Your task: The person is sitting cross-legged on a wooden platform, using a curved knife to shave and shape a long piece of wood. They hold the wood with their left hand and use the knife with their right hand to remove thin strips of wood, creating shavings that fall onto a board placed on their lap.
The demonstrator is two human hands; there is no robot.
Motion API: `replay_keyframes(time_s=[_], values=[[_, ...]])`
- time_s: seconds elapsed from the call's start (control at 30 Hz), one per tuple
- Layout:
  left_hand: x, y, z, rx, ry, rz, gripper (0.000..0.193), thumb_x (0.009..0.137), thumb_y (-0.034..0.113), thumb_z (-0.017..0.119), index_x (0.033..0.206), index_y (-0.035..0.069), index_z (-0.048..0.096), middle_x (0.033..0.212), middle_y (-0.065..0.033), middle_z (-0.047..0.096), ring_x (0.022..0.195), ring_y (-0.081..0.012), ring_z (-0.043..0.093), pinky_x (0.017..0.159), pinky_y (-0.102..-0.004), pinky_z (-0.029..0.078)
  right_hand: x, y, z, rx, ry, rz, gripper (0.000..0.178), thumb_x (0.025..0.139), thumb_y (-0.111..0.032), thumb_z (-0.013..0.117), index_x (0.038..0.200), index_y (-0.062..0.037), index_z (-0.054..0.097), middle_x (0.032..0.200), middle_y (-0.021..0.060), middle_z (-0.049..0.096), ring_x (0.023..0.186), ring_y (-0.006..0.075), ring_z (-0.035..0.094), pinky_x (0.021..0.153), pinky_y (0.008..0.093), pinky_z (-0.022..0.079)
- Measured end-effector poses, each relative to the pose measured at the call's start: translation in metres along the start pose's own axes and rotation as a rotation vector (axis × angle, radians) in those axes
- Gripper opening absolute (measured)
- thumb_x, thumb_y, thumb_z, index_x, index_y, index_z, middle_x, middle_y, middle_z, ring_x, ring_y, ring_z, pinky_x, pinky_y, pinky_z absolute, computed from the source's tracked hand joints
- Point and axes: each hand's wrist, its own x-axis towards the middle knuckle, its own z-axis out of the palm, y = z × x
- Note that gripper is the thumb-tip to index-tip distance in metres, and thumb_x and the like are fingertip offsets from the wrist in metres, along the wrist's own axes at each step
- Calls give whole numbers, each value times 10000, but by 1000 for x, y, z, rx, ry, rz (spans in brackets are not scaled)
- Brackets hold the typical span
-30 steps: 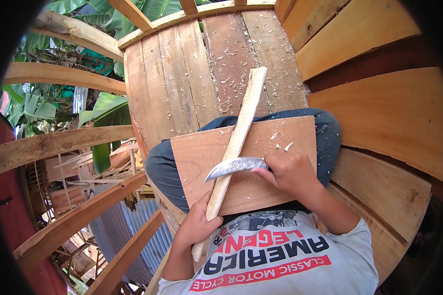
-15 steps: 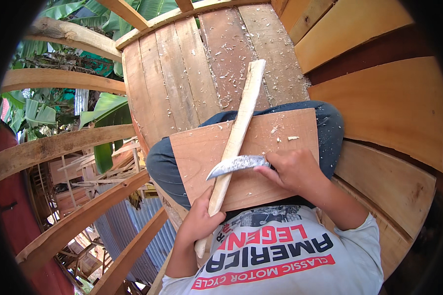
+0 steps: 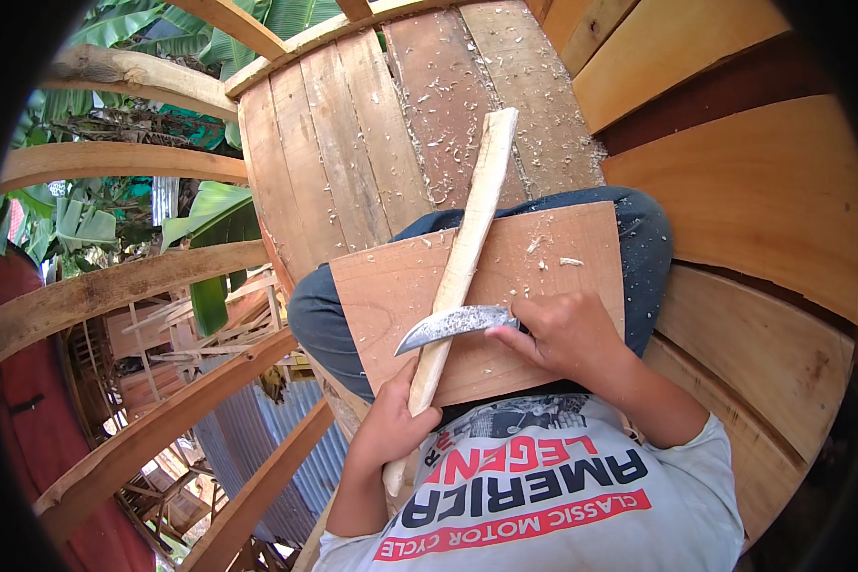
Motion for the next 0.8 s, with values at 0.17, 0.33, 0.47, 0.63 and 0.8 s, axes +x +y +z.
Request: replay_keyframes(time_s=[0.17,0.33,0.47,0.63,0.8], values=[[4,0,2,16,9,21,572,690,70,575,1227,-94,466,891,-139,592,817,-180,545,741,-290,458,4,7,2,-15,30,28,408,868,-419,648,673,-64,600,544,134,575,505,302,608,466,399,461],[0,-6,4,20,31,25,569,690,71,587,1222,-94,468,892,-142,592,813,-176,541,737,-294,458,14,21,-9,-4,105,177,451,881,-458,617,694,-52,675,539,159,591,511,316,628,476,407,481],[4,-1,2,4,6,-14,577,690,69,594,1231,-89,471,911,-152,596,837,-185,547,774,-299,459,3,5,-10,5,8,116,458,895,-448,601,719,-36,694,559,180,601,509,327,623,491,409,493],[2,-3,5,20,42,33,583,691,65,595,1241,-85,474,940,-151,599,880,-190,550,816,-299,455,19,29,-25,-96,114,370,458,884,-469,605,730,-48,697,547,164,598,512,319,629,505,403,500],[3,-4,2,3,5,28,609,697,62,593,1273,-86,466,956,-143,590,912,-185,548,828,-290,448,1,11,-10,-23,34,12,442,900,-450,592,745,-51,702,550,174,597,507,327,626,462,405,493]])
